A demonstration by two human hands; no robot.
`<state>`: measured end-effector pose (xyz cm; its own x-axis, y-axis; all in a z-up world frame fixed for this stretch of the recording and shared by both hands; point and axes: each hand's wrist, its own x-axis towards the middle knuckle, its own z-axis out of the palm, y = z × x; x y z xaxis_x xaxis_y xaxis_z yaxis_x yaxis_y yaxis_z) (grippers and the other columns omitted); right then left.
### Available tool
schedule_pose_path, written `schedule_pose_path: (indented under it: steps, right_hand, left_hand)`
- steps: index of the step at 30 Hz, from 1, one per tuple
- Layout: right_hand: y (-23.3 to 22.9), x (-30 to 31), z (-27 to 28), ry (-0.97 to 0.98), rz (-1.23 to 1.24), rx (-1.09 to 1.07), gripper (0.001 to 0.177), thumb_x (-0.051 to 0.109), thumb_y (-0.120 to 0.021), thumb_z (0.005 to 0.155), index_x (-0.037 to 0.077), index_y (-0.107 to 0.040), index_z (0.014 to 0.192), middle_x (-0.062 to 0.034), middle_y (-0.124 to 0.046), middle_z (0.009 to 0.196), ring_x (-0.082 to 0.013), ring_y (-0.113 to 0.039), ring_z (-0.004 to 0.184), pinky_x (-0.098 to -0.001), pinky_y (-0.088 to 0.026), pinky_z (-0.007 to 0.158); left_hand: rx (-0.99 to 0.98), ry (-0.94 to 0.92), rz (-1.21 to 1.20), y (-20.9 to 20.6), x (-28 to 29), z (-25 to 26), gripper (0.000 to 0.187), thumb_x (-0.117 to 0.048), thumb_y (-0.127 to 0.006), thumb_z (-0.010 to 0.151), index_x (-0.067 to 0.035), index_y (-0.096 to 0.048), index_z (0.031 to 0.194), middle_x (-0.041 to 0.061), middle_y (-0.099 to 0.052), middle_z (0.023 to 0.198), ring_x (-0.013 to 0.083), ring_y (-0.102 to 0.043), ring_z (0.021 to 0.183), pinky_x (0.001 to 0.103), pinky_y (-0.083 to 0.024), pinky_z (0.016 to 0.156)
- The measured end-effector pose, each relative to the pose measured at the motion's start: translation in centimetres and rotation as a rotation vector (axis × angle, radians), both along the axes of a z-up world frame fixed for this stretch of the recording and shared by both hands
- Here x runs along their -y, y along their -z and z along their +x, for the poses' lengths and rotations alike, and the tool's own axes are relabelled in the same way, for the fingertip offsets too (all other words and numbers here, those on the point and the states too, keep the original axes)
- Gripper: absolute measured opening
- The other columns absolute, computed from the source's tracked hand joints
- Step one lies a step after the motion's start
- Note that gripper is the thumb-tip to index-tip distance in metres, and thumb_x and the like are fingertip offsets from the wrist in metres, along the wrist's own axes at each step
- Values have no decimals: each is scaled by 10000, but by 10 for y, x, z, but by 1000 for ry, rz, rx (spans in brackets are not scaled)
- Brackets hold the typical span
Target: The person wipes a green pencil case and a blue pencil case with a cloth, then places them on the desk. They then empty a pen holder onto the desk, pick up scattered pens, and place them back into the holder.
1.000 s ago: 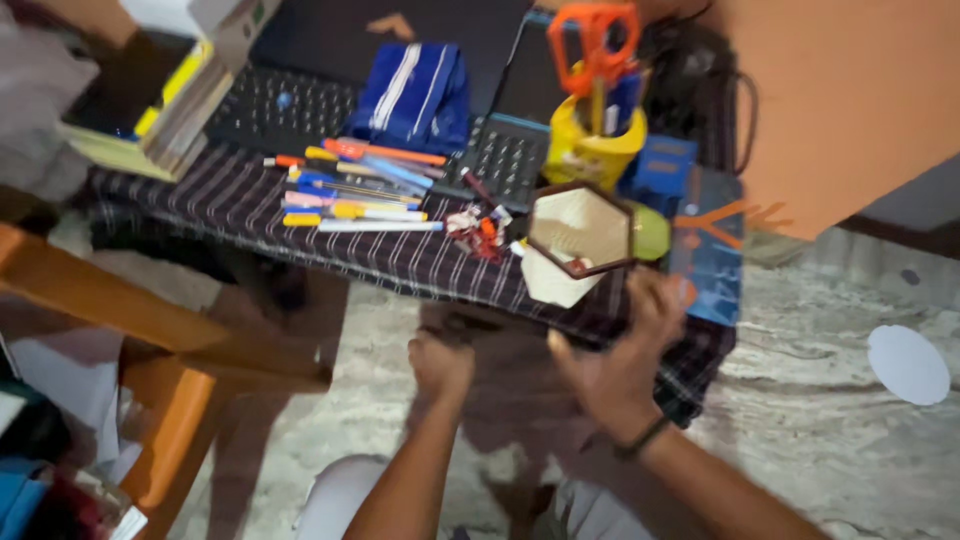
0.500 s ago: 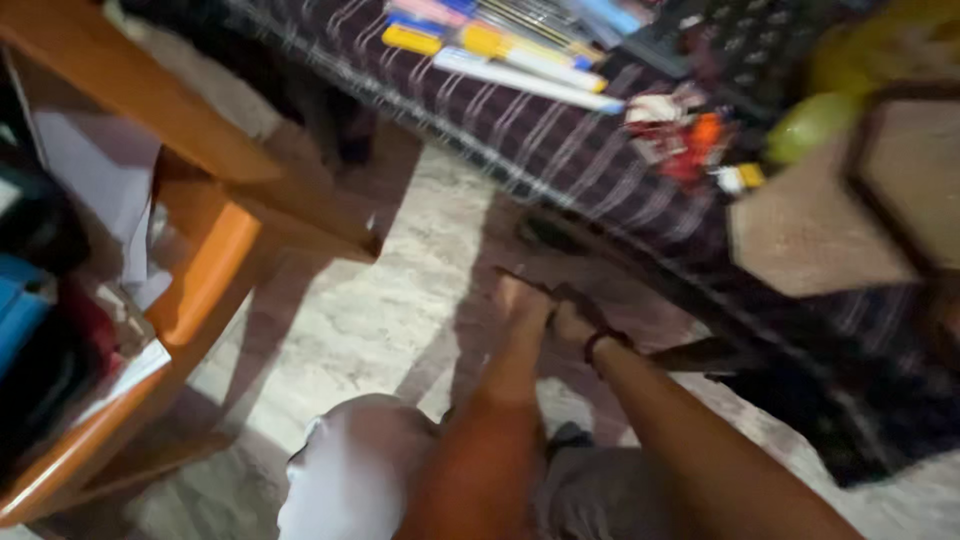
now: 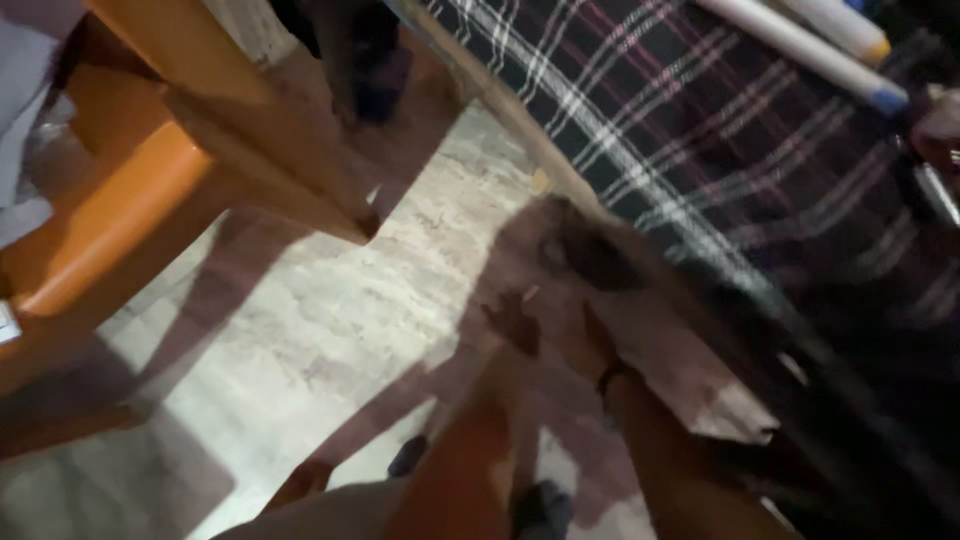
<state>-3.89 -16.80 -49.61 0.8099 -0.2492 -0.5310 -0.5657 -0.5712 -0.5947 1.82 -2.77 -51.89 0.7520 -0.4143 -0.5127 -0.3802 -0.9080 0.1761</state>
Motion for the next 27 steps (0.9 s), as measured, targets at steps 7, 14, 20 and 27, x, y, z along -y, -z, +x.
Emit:
schedule_pose_path:
  steps: [7,14,20,27]
  right_hand:
    - [55,39,-8,-124,-191,129,350,201,-572,963,-15,-546,1238,-242,-649,1186,-382,-631,1121,-473,-525,949]
    - [67,34,-14,-53,-117,183,428,168,-597,880,10,-521,1269,-238,-643,1222,-379,-621,1179,-444,-505,987]
    - [54,23,-1,-21,0,127,653,162,-591,906,-4,-352,1491,-222,-504,1433,-379,-494,1304,-421,-409,1057]
    - [104,7,69,-82,-101,191,480,210,-602,922,18,-467,1340,-189,-566,1271,-324,-546,1167,-415,-462,981]
  left_hand:
    - [-144,-21,92,66,4,19,290,-264,-625,897,-157,-662,1164,136,-583,1307,309,-564,1200,501,-478,944]
    - [-220,-54,97,100,-11,9,284,-238,-675,856,-122,-679,1115,144,-630,1220,305,-617,1103,470,-518,877]
    - [-210,-181,6,75,-10,23,281,-215,-717,821,-92,-694,1073,151,-670,1145,301,-662,1019,444,-551,819]
    - [-219,-786,-359,-8,0,71,283,-188,-767,780,-57,-711,1024,159,-717,1059,297,-715,922,413,-591,751]
